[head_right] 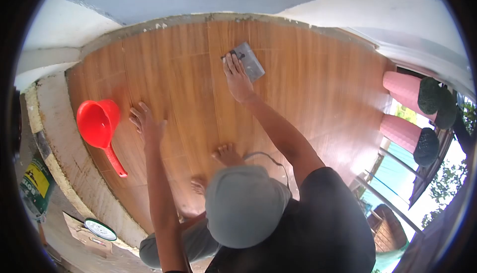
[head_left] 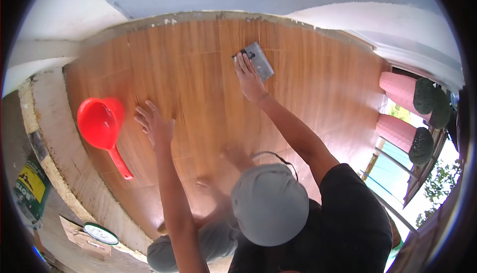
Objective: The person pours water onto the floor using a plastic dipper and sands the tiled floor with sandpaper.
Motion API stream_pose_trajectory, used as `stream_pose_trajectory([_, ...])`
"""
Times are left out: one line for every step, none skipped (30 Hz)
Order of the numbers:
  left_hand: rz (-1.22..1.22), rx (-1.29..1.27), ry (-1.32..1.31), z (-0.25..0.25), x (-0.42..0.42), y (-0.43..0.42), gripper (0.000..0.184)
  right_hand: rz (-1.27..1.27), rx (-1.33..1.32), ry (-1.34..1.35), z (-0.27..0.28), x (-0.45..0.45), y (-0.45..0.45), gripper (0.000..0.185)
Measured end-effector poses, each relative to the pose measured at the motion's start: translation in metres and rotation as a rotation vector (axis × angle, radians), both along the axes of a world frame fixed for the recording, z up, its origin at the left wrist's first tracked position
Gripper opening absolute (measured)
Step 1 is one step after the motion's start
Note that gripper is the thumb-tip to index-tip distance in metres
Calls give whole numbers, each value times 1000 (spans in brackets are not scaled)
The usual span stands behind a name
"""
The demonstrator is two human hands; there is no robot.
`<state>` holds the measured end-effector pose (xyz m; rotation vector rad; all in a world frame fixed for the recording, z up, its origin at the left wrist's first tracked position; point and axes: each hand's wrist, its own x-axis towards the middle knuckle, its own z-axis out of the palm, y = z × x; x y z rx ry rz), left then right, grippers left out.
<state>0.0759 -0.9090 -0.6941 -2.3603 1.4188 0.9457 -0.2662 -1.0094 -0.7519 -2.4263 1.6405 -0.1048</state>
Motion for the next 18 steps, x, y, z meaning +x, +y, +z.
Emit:
stream_pose_trajectory([-33,-8,-1,-2,3,10,111,38,3,-34,4,-4,29,72])
stream_pose_trajectory([-54,-39,-7,-6,5,10,113,-1,-13,61,3,-15,13,68])
stream_pose_trajectory([-46,-28,-4,-6,5,7,114,-44,-30,151,14,-21,-19,65])
stream_pose_trajectory([-37,-12,-4,-4,4,6,114,-87,-43,240,19,-22,-35,63])
stream_pose_trajectory([-22,1,-6,-4,3,5,114,-100,29,297,19,-17,-37,62])
stream_pose_trajectory([-30,9,-18,-4,3,5,115,-121,103,356,20,-10,-33,62])
stream_pose_trajectory([-33,11,-28,-4,4,3,115,-138,170,416,21,-6,-31,62])
stream_pose_trajectory([-19,13,-38,-4,1,1,116,-75,91,304,17,-6,-22,63])
stream_pose_trajectory([-13,5,-25,-4,-1,7,116,-20,36,192,4,-12,11,65])
stream_pose_trajectory([-14,-6,-17,-4,1,10,117,25,-21,74,6,-8,29,67])
stream_pose_trajectory([-13,-36,-12,-7,3,6,117,-13,-6,91,4,-13,13,67])
stream_pose_trajectory([-22,-44,-19,-7,4,6,117,-54,20,110,19,-13,-16,66])
stream_pose_trajectory([-20,-55,-25,-8,4,7,117,-85,42,131,24,-13,-44,65])
stream_pose_trajectory([-20,-66,-29,-10,2,9,117,-77,-44,175,16,-14,-63,63])
stream_pose_trajectory([-27,-30,-20,-5,1,13,117,-82,-3,172,20,-14,-33,63])
stream_pose_trajectory([-22,-13,-18,2,2,7,117,-78,16,163,24,-9,2,63])
stream_pose_trajectory([6,-6,-15,4,1,-2,117,-51,24,155,22,-7,10,63])
stream_pose_trajectory([10,-24,-9,2,0,3,117,-34,30,177,16,-13,19,63])
